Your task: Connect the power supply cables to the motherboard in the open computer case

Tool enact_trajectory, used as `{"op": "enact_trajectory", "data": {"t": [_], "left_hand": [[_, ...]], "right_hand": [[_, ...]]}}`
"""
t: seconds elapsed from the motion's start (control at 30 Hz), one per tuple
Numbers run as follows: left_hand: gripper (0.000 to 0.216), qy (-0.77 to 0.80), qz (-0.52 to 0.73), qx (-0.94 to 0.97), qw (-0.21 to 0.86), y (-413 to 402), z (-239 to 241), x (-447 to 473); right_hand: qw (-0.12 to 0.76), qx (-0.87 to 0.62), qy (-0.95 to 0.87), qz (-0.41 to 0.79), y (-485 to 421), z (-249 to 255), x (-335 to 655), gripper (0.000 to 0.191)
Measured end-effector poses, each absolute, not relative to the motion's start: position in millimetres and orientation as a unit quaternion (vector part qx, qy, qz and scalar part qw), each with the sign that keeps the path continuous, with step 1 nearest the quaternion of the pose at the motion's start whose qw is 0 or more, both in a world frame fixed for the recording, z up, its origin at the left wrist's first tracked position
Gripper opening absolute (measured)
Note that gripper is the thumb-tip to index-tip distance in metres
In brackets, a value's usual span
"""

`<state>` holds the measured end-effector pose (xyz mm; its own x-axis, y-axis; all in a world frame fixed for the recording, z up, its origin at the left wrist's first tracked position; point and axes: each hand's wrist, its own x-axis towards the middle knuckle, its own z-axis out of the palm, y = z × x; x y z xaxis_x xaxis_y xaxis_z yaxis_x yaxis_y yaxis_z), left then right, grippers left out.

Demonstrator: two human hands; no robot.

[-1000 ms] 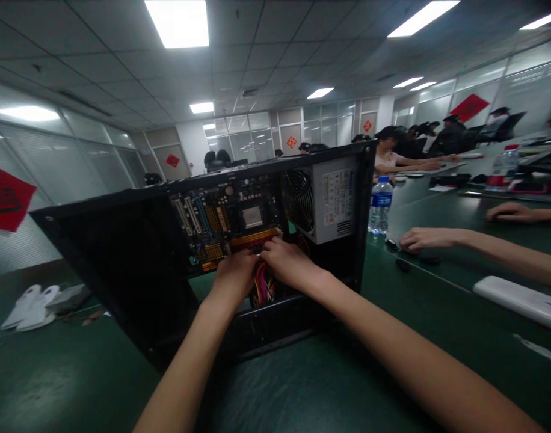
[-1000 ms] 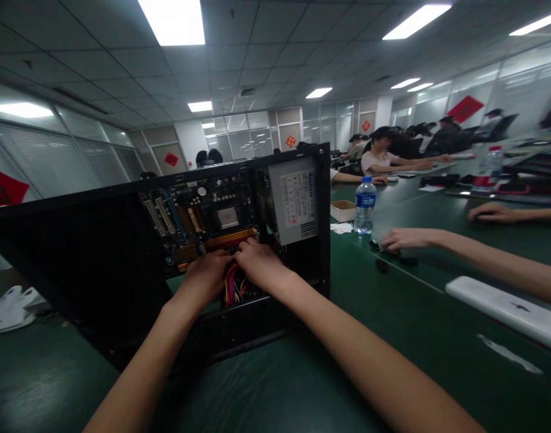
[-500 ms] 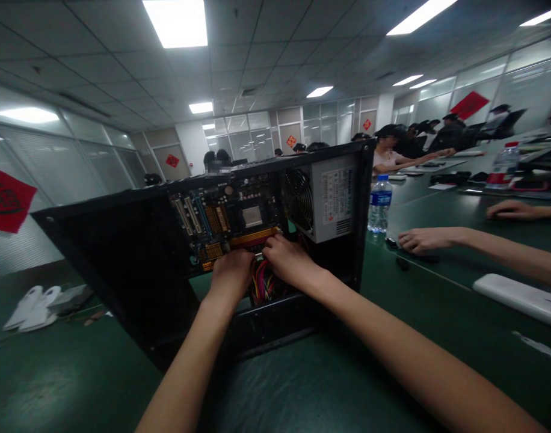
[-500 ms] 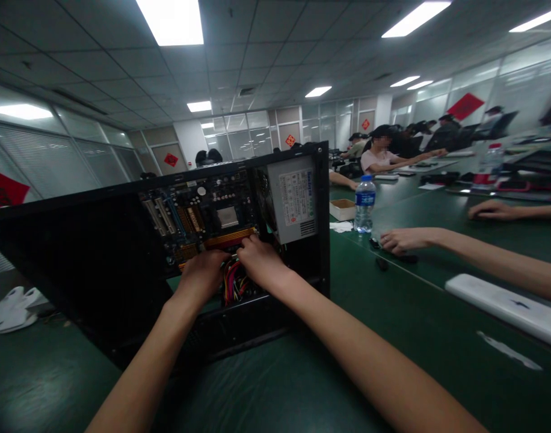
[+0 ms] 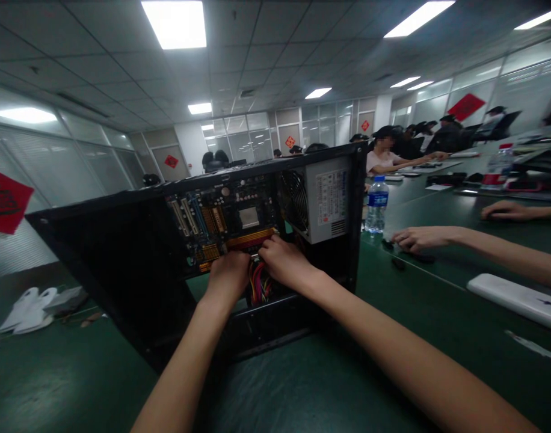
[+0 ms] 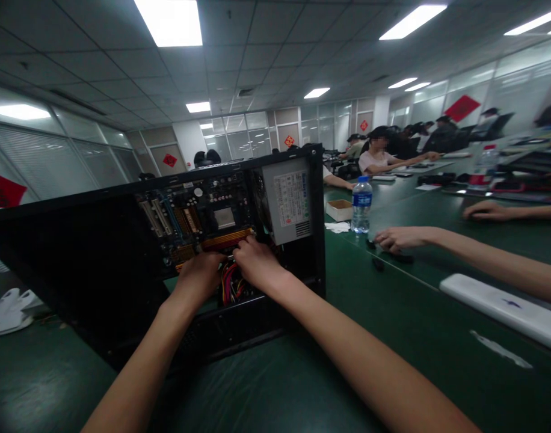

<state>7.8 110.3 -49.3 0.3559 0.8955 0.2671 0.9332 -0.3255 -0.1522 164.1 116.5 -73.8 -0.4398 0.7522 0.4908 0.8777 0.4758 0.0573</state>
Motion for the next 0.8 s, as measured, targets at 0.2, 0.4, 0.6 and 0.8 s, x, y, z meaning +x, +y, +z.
{"op": "enact_trajectory", "data": {"t": [0.2,0.4,0.6,0.8], "left_hand": [[0.032,-0.567,-0.063,-0.809,0.143,109.2,-47.9,10.6],[0.035,-0.575,-0.049,-0.803,0.146,109.9,-48.7,10.8],[0.034,-0.571,-0.053,-0.808,0.135,110.3,-49.5,11.3],[0.031,-0.556,-0.058,-0.816,0.146,112.2,-49.7,11.1]], "right_hand": [[0.196,-0.49,-0.836,-0.147,117.2,-74.2,163.7,0.023],[0.198,-0.489,-0.838,-0.143,116.4,-72.8,164.0,0.022],[0.2,-0.488,-0.839,-0.135,116.0,-72.0,164.6,0.02],[0.198,-0.485,-0.841,-0.132,116.4,-72.3,164.6,0.021]]}}
